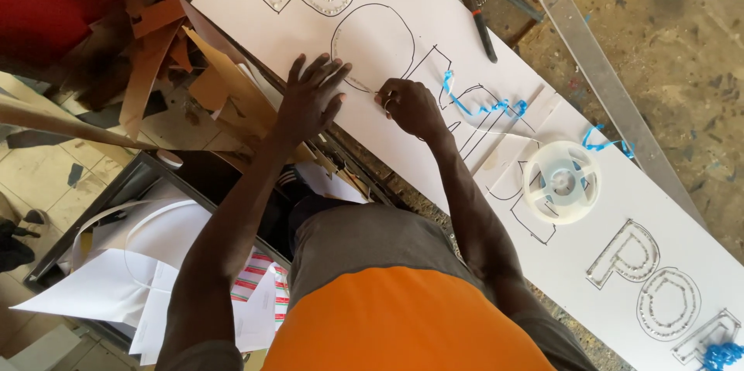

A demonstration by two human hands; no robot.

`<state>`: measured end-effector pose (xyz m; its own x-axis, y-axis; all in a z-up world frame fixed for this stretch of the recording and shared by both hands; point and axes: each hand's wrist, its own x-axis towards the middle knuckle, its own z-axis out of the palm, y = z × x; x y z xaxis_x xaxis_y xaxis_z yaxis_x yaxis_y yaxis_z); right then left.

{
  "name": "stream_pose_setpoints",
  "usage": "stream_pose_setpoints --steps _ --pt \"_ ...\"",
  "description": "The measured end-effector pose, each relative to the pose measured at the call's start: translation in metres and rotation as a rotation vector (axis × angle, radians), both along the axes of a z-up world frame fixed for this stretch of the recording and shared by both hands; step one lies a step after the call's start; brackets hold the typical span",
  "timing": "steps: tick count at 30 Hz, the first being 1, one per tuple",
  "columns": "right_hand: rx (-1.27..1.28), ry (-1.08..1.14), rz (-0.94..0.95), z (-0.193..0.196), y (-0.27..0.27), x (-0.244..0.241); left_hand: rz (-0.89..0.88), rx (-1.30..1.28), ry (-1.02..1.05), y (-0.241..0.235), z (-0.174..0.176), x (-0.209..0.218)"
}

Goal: Applying blue flexible adhesive strips to the outlines of letters on a sign board

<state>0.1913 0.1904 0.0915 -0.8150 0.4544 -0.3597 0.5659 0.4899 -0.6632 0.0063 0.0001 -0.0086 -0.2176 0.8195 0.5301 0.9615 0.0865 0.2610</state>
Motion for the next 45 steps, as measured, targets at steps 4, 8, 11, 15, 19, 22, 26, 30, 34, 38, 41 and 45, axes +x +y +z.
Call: stream_pose_setpoints --steps 4,8,11,15,19,22,26,30,34,38,41,45 --pt "-0.028 0.066 0.039 -0.006 0.004 0.003 -0.019 0.002 0.05 -0.004 -0.005 0.001" --pt "0.134 -0.041 -0.042 -0.023 0.017 0.001 0.012 -0.017 0.041 -0.003 -0.006 0.016" --pt "0.138 -0.053 -0.075 -0.021 0.024 0.007 0.011 -0.028 0.035 -0.003 -0.005 0.024" --pt "0.106 -0.033 -0.051 -0.009 0.025 0.008 0.023 -0.024 0.043 -0.001 -0.008 0.024" --pt "0.118 -0.058 -0.03 -0.01 0.037 0.013 0.044 -0.021 -0.012 0.004 -0.002 0.039" --pt "0.098 -0.052 -0.019 -0.012 0.047 0.02 0.058 -0.027 -0.016 0.009 -0.004 0.048" --pt "0.069 -0.009 0.019 -0.006 0.048 0.026 0.06 -0.043 0.042 0.01 0.008 0.056" --pt "0.062 0.027 0.017 -0.018 0.054 0.025 0.073 -0.026 0.05 0.013 -0.005 0.06" --pt "0.118 0.004 -0.003 -0.018 0.063 0.022 0.063 -0.035 0.029 0.012 0.003 0.069" --pt "0.145 0.008 0.003 -0.018 0.069 0.024 0.065 -0.046 0.064 0.01 0.006 0.074" --pt "0.165 -0.014 0.025 -0.009 0.074 0.016 0.078 -0.062 0.075 0.016 0.008 0.073" --pt "0.207 -0.026 0.054 -0.004 0.089 0.012 0.066 -0.094 0.028 0.027 0.007 0.084"
